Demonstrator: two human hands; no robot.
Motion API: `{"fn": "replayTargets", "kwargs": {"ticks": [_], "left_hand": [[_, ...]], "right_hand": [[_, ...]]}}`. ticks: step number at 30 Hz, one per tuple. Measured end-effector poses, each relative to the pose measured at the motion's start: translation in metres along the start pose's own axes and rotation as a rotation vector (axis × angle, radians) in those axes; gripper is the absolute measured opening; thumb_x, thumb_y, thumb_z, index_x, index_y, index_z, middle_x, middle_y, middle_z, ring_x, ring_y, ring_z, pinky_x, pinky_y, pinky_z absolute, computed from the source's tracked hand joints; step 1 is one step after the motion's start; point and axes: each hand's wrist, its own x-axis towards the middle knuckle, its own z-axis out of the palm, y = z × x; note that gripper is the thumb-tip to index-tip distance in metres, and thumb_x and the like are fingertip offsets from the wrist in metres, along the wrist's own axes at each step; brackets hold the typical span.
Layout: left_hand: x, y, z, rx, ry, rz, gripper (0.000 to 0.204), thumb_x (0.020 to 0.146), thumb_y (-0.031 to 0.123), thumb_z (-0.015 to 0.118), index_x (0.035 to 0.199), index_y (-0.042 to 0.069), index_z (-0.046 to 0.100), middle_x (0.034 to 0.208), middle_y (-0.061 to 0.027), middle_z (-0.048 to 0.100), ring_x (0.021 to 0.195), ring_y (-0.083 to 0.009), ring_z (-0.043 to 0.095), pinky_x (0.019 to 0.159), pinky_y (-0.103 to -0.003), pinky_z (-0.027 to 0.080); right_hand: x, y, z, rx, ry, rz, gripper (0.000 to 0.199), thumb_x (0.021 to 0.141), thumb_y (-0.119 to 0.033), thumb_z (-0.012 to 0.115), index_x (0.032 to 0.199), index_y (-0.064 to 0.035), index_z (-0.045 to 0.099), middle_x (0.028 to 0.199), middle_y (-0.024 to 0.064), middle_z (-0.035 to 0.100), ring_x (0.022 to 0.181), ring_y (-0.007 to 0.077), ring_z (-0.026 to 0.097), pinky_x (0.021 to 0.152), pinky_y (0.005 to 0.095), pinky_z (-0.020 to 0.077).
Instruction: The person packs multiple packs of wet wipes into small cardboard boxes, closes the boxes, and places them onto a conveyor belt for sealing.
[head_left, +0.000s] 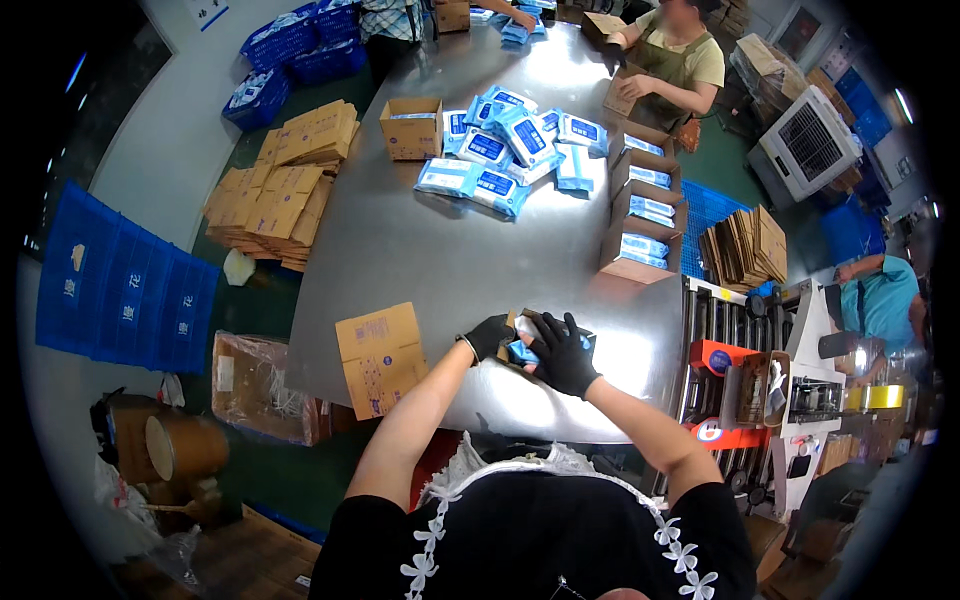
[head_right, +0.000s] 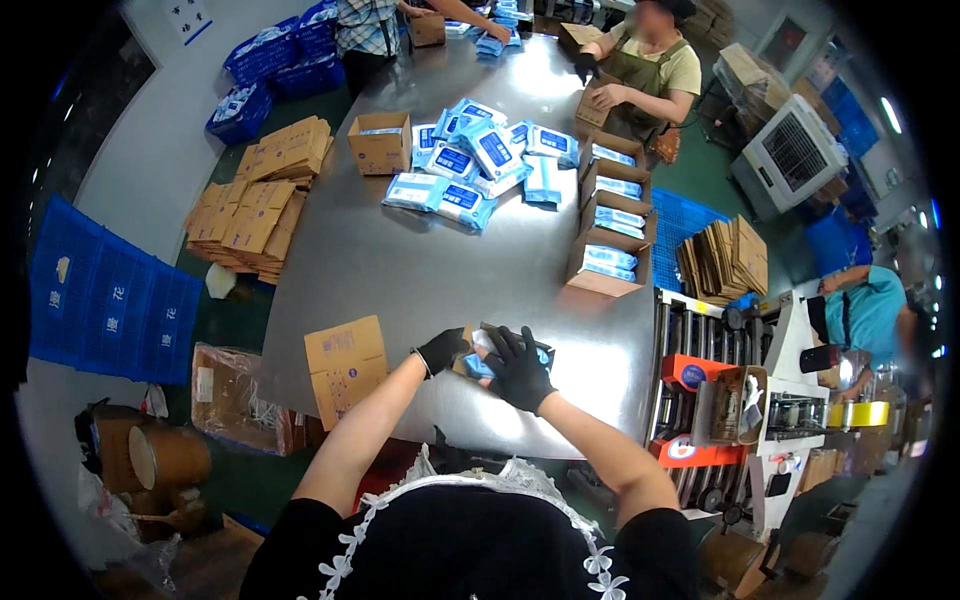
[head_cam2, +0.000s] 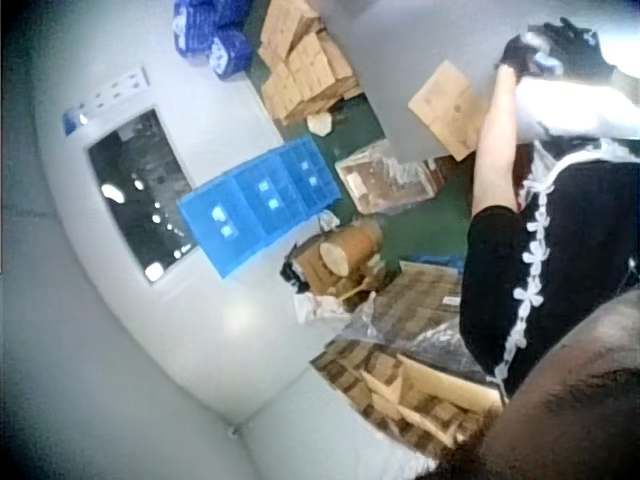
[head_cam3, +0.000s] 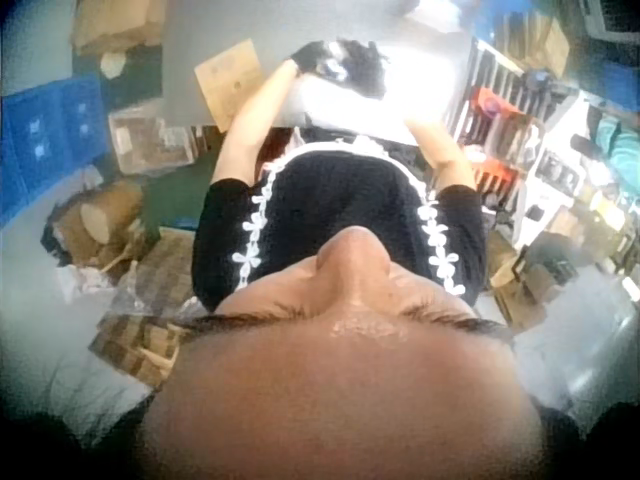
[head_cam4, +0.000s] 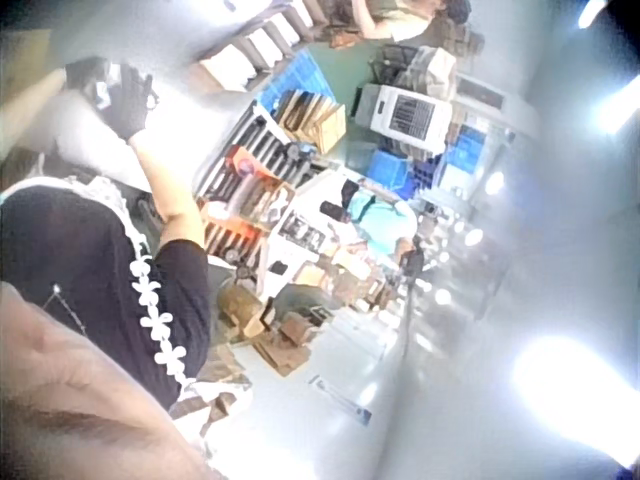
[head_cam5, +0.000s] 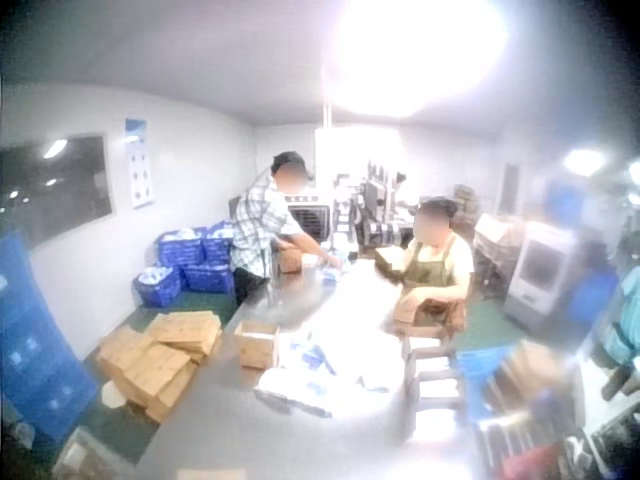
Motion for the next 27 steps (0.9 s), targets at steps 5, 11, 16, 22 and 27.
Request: {"fn": "replayTargets", "kwargs": {"ticks": [5,11,16,22,27], "left_hand": [[-0.029,0.016,0.022,0.432,0.398,-0.05,0.025,0.079,0.022,0.057,0.096,0.003,0.057,0.089,-0.0201,0.063,0.082,-0.0361,0.061,0.07,-0.044,0.048],[-0.021,0.032,0.065,0.674,0.402,0.072,0.023,0.077,0.021,0.058,0.095,0.007,0.054,0.081,-0.0171,0.061,0.077,-0.0367,0.061,0.067,-0.047,0.049],[-0.002,0.024,0.059,0.658,-0.053,0.264,0.043,0.078,0.04,0.068,0.099,0.004,0.06,0.095,-0.016,0.059,0.088,-0.0339,0.06,0.08,-0.041,0.047],[0.01,-0.015,0.049,0.291,0.202,-0.178,0.067,0.069,0.032,0.081,0.113,0.002,0.04,0.097,-0.0122,0.06,0.09,-0.0221,0.061,0.075,-0.035,0.048],[0.035,-0.023,0.103,0.345,0.084,0.079,0.067,0.078,0.03,0.072,0.129,0.003,0.038,0.116,-0.0171,0.057,0.108,-0.0268,0.057,0.09,-0.039,0.045]], "right_hand": [[-0.027,0.004,-0.032,0.18,0.295,0.206,0.045,0.078,-0.039,0.069,0.111,-0.0086,0.062,0.117,0.0192,0.057,0.116,0.0344,0.049,0.097,0.0493,0.0367],[-0.09,0.001,0.015,0.607,-0.095,0.294,0.064,0.062,-0.049,0.08,0.103,-0.0043,0.06,0.103,0.0165,0.056,0.097,0.0337,0.056,0.083,0.0415,0.0474],[-0.062,0.04,0.052,0.757,-0.096,0.273,0.042,0.068,-0.033,0.08,0.091,-0.0048,0.058,0.09,0.0136,0.06,0.083,0.0273,0.06,0.072,0.0375,0.0483],[-0.023,0.035,0.023,0.335,-0.083,0.376,0.018,0.083,-0.025,0.056,0.083,-0.0093,0.065,0.085,0.0141,0.064,0.08,0.0327,0.063,0.071,0.0425,0.0498],[0.011,0.05,-0.019,0.392,0.564,0.601,0.032,0.084,-0.031,0.059,0.104,-0.0067,0.061,0.099,0.0128,0.062,0.095,0.0299,0.057,0.087,0.0429,0.0412]]}}
